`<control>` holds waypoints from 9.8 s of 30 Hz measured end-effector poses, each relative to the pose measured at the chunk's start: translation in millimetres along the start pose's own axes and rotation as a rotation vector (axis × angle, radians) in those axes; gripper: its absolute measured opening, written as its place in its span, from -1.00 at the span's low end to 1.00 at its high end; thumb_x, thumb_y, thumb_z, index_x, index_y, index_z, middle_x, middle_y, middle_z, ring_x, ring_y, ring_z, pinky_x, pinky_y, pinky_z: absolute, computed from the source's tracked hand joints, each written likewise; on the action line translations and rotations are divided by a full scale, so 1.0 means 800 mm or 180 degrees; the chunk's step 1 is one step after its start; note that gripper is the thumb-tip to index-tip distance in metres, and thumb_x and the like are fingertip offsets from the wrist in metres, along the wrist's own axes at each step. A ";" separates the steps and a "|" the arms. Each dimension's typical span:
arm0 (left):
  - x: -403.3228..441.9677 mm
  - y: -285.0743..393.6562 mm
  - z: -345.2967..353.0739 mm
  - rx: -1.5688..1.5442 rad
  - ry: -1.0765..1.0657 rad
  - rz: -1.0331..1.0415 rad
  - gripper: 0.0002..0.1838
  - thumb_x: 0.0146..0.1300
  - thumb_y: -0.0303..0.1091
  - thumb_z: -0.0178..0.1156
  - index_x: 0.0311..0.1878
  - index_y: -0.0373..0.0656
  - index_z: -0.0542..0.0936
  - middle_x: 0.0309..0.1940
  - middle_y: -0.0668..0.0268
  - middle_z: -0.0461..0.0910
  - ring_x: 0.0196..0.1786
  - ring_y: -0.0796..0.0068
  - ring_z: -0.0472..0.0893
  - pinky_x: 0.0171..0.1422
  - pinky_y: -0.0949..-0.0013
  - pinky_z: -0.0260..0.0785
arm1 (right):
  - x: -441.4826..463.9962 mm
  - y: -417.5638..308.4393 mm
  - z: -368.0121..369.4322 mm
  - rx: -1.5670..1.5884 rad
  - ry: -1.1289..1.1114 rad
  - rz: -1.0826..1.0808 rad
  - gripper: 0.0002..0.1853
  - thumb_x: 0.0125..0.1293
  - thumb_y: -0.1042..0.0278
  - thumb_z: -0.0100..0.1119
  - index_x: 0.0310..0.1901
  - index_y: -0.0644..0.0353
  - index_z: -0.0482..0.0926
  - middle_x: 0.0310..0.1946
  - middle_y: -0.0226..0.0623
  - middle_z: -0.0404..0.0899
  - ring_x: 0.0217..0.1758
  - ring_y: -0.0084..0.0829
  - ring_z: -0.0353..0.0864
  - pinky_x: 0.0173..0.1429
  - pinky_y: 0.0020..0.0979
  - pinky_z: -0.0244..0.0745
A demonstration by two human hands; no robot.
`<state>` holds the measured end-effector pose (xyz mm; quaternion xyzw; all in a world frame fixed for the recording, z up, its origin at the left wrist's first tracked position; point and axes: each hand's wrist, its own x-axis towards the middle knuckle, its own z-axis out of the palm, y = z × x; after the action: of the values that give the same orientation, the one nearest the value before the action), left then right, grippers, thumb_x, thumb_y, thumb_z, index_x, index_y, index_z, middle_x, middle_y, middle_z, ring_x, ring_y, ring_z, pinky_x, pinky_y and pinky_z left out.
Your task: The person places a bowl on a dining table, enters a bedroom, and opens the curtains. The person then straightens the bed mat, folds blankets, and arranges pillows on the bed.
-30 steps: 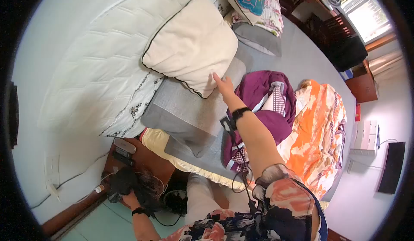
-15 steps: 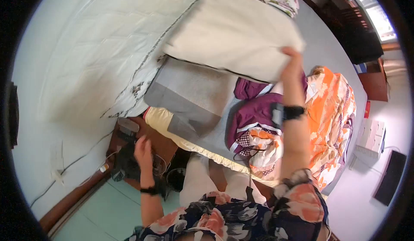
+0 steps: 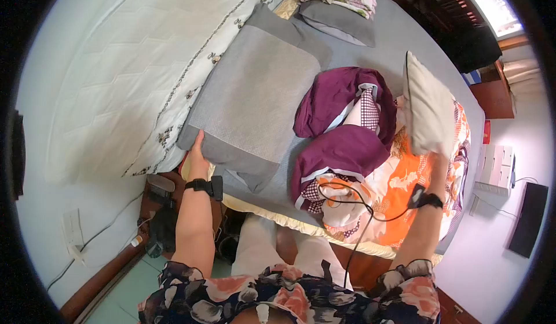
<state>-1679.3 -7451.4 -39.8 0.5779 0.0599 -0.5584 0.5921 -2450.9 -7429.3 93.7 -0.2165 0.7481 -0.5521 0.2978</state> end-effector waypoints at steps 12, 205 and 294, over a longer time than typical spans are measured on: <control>-0.063 0.009 0.017 0.0960 -0.0279 0.0947 -0.28 -0.06 -0.39 0.45 0.20 -0.30 0.37 0.12 0.21 0.44 0.13 0.37 0.43 0.22 0.32 0.28 | -0.314 0.156 0.451 -0.0692 -0.2573 0.1507 -0.24 0.30 -0.26 -0.14 0.15 0.42 0.34 0.13 0.03 0.40 0.22 -0.11 0.36 0.24 -0.15 0.29; -0.045 -0.061 -0.129 0.1241 -0.0517 -0.1014 -0.51 0.07 -0.11 0.24 0.06 -0.04 0.41 -0.06 0.30 0.46 -0.09 0.22 0.43 0.10 -0.07 0.29 | -0.371 0.121 0.288 -0.3622 -0.2801 -0.1484 -0.40 -0.03 0.11 0.27 0.00 0.32 0.37 -0.20 0.08 0.52 -0.10 -0.04 0.55 -0.02 -0.17 0.48; -1.261 -1.741 0.337 0.5962 -0.2982 -0.0469 -0.50 0.11 0.02 0.16 -0.19 -0.32 0.60 -0.26 0.03 0.63 -0.22 0.16 0.63 -0.17 0.22 0.45 | 0.242 0.393 -1.948 -0.1932 -0.1403 0.0049 -0.81 0.22 0.34 0.10 -0.30 0.30 0.56 -0.57 -0.31 0.56 -0.52 -0.54 0.56 -0.40 -0.44 0.45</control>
<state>-3223.9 -6650.3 -89.0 0.5261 -0.5962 -0.5841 -0.1633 -3657.5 -6375.9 85.6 -0.4029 0.7973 -0.2431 0.3780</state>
